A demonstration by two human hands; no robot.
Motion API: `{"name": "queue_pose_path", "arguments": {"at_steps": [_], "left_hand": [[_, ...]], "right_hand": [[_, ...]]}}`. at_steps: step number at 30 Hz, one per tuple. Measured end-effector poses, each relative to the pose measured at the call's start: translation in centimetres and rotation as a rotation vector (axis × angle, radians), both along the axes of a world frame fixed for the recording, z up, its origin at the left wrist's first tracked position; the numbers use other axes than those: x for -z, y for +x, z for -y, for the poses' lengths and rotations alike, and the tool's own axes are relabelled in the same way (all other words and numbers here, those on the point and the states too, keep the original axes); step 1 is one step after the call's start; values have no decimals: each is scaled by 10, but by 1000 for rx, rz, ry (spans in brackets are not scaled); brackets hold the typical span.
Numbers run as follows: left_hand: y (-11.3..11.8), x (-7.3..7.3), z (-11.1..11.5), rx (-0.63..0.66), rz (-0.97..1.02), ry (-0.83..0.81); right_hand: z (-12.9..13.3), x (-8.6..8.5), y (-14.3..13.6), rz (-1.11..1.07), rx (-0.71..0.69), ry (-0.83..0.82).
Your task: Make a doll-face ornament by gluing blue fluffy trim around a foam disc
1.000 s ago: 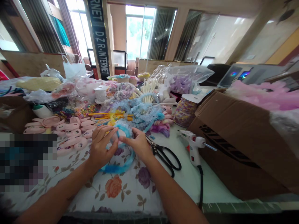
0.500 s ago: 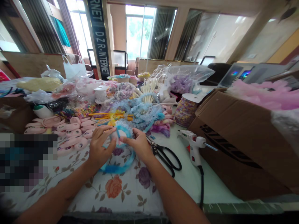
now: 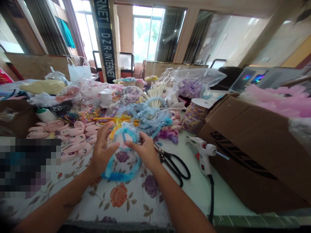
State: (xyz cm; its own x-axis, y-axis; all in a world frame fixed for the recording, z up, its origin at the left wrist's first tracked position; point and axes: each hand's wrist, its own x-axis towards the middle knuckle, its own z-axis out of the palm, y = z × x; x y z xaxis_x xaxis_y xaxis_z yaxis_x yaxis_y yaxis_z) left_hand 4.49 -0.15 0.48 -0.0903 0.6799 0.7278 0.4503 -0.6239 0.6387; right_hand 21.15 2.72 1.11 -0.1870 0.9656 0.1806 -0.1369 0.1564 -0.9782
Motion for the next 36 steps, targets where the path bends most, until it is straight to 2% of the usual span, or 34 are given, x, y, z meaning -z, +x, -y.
{"name": "queue_pose_path", "arguments": {"at_steps": [2,4,7,18,22,28,31,36], "left_hand": [[-3,-2,-1,-68,9,60],[-3,-4,0,-110,-82,112],[-1,-5,1,-82,-206,155],[2,3,-1,-8,-181,106],[3,1,0,-14,-208,33],[4,-3,1,-80,-248,122],[5,-4,1,-85,-295,119],[6,-1,0,-65,-266,81]], "right_hand": [[-2,1,0,-8,19,-9],[-3,2,1,-23,32,-18],[-3,3,2,-38,25,-22],[1,2,4,-48,-30,-37],[-2,4,3,-38,-16,-45],[-3,3,2,-34,5,-64],[-3,3,2,-58,8,-75],[-2,5,2,-95,-19,-77]]}}
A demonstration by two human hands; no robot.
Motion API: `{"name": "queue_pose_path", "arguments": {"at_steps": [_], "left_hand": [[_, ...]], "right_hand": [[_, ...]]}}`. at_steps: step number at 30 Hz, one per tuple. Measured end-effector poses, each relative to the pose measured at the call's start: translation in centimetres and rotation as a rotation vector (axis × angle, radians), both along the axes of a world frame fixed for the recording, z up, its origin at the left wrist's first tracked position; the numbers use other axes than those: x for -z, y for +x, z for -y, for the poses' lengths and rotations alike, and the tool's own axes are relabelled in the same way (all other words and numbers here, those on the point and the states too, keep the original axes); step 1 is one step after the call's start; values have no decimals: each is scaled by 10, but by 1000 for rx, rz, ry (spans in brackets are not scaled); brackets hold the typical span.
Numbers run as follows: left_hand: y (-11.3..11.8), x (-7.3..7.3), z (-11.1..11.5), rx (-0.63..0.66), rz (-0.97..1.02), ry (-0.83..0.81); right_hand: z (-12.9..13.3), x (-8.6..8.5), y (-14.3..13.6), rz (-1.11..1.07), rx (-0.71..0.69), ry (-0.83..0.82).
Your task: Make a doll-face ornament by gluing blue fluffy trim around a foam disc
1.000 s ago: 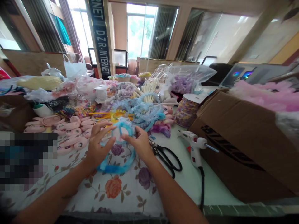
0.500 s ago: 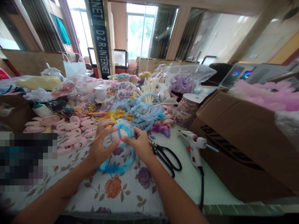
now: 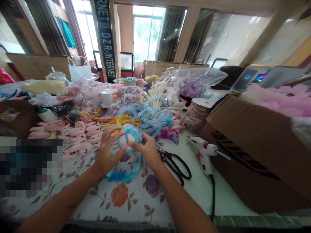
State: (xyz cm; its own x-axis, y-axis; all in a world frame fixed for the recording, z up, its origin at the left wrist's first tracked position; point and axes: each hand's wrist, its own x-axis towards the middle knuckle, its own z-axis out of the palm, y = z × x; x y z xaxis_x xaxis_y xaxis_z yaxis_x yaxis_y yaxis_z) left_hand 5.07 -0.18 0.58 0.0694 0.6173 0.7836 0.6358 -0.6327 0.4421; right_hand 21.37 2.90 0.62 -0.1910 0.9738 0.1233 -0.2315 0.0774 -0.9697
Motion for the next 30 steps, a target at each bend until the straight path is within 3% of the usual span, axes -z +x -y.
{"name": "queue_pose_path", "arguments": {"at_steps": [8,15,24,30], "left_hand": [[0,1,2,30,43,-122],[-2,2,-2,28,7,-8],[-2,5,-2,39,25,-113],[-6,0,-1,-8,36,90]], "right_hand": [[0,-2,-1,-8,4,0],[-1,-1,1,24,18,11],[-1,1,1,8,8,-9],[-1,-5,0,20,18,-48]]}}
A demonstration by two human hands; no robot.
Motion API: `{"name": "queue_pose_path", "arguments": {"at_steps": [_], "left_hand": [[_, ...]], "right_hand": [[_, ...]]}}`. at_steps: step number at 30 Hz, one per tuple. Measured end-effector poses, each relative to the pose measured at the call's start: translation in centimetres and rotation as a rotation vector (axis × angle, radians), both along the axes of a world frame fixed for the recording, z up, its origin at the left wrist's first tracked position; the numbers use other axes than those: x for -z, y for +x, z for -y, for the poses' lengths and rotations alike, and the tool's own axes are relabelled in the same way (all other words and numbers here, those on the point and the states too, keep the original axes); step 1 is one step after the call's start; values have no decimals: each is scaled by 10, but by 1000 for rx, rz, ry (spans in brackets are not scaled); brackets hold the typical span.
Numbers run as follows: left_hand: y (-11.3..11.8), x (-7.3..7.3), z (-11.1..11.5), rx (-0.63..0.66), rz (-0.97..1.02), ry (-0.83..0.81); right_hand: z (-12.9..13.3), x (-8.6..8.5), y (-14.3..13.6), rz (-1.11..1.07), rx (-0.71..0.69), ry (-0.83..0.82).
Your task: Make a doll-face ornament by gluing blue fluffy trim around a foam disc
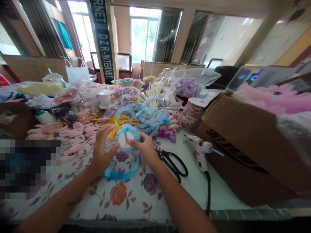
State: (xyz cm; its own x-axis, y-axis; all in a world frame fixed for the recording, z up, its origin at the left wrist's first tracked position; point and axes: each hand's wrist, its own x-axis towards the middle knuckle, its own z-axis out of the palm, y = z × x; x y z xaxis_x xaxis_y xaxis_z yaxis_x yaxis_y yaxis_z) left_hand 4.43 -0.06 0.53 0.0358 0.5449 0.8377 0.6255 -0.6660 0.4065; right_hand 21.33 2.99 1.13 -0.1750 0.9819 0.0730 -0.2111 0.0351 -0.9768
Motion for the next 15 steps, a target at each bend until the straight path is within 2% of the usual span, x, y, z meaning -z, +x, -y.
{"name": "queue_pose_path", "arguments": {"at_steps": [5,15], "left_hand": [[1,2,-2,15,-118,-18],[2,-4,-1,65,-41,-147]], "right_hand": [[1,3,2,40,-11,43],[-4,9,7,60,14,14]]}}
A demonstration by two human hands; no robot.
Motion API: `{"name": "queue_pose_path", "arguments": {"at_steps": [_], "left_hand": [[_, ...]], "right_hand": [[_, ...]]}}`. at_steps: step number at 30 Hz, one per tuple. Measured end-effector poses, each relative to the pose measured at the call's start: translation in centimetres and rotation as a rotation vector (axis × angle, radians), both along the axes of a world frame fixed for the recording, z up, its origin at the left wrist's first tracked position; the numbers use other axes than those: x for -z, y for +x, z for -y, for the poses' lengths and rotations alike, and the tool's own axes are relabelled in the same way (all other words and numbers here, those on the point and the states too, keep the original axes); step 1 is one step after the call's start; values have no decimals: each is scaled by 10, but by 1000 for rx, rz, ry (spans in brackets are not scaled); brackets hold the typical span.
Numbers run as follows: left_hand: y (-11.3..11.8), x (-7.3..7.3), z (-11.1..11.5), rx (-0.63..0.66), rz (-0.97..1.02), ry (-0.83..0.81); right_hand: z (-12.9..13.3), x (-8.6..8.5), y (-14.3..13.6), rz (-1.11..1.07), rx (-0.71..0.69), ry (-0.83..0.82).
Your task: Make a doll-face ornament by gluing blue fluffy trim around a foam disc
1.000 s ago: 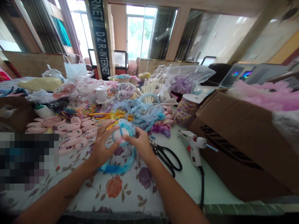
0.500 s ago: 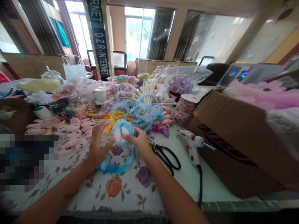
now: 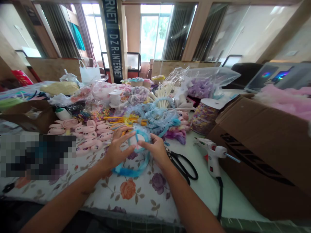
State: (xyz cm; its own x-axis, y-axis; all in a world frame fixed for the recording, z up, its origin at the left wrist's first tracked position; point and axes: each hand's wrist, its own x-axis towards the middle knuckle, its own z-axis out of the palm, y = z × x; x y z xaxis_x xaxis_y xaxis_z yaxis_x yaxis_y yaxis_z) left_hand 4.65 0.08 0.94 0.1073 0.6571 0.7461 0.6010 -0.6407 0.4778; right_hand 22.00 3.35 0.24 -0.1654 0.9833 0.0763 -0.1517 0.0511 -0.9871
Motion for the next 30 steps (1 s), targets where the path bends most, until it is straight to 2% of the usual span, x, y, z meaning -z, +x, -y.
{"name": "queue_pose_path", "arguments": {"at_steps": [7,13,16,17,19,22,26,28,30], "left_hand": [[2,-1,-2,22,51,-72],[-9,-9,-8,168,161,-246],[-23,-19,-9,35,343,-199],[-27,-23,-9,-22,345,-188],[-33,-27,-6,-80,246,-163],[-29,-27,-1,6,8,-11],[-17,-14,-2,188,-298,146],[-16,-6,-4,189,-368,139],[-21,1,-6,135,-347,102]], "right_hand": [[0,0,1,-50,-10,-10],[-1,-6,-2,-105,12,-44],[0,-8,-4,-115,11,-80],[0,-8,-4,-112,9,-94],[1,-8,-4,-105,1,-114],[3,-7,-4,-97,-30,-91],[5,-6,-5,-99,-96,-39],[5,-5,-4,-111,-105,-48],[5,-4,-4,-113,-90,-63]]}}
